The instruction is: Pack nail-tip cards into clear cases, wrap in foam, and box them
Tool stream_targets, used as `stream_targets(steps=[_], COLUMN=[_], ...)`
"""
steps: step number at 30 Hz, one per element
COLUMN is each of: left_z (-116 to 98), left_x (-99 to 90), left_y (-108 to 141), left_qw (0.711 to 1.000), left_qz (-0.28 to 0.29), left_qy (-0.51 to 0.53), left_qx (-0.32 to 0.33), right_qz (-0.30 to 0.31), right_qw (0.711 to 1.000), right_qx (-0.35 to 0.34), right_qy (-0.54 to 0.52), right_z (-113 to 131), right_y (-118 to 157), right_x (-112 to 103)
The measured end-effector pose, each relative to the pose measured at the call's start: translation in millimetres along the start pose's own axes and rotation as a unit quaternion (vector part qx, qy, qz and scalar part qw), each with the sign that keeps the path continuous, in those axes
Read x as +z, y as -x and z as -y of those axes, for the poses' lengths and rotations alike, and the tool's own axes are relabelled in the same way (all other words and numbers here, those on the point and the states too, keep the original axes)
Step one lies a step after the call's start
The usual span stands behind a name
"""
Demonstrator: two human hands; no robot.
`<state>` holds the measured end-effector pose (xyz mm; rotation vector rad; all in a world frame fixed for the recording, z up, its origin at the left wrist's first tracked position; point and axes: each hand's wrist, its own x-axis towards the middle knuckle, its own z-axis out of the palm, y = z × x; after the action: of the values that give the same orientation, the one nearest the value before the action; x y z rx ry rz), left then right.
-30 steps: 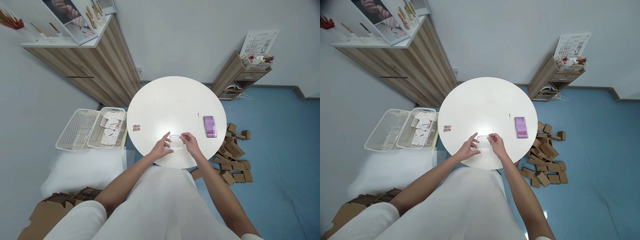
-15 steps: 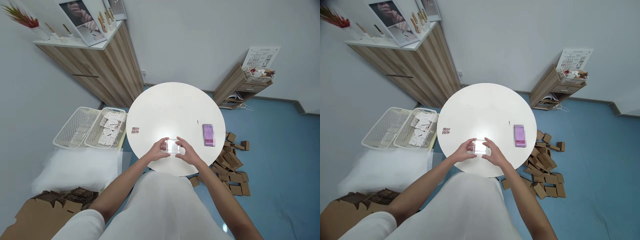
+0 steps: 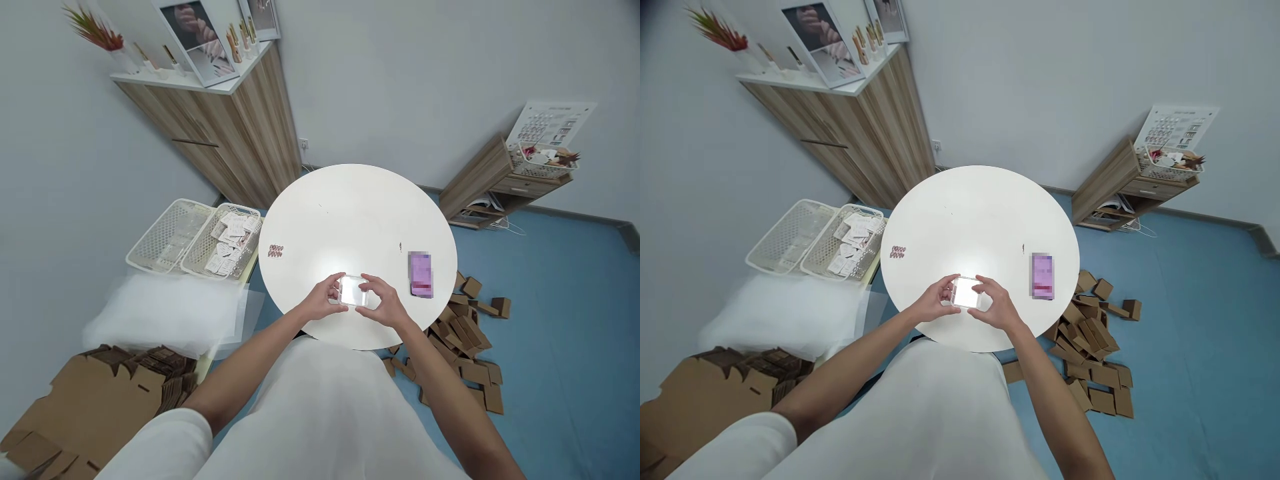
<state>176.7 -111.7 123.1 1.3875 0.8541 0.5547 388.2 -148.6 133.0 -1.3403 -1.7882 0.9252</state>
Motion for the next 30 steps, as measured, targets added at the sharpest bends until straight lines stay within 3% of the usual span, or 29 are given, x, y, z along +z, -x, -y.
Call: stream_targets(steps=[7,16,30], left_z=[-8,-3,-6], left_x=[7.3,16.9,22.6], left_y=[3,3,3], left_qw=[0.999,0.997,0.988], left_qz=[-0.011,-0.013,-0.022], left_qy=[0.051,0.071,0.147], left_qx=[-0.001,-0.021,-0.046], right_qz=[-0.001,-0.013,-0.093], right_qw=[1.0,0.997,0.984], right_qx=[-0.004,0.014,0.027], right_qy=[-0.018,-0.07,-0.149], right_z=[-4,-11,-16], right_y=[-1,8,3], right_x=[-4,-2,11])
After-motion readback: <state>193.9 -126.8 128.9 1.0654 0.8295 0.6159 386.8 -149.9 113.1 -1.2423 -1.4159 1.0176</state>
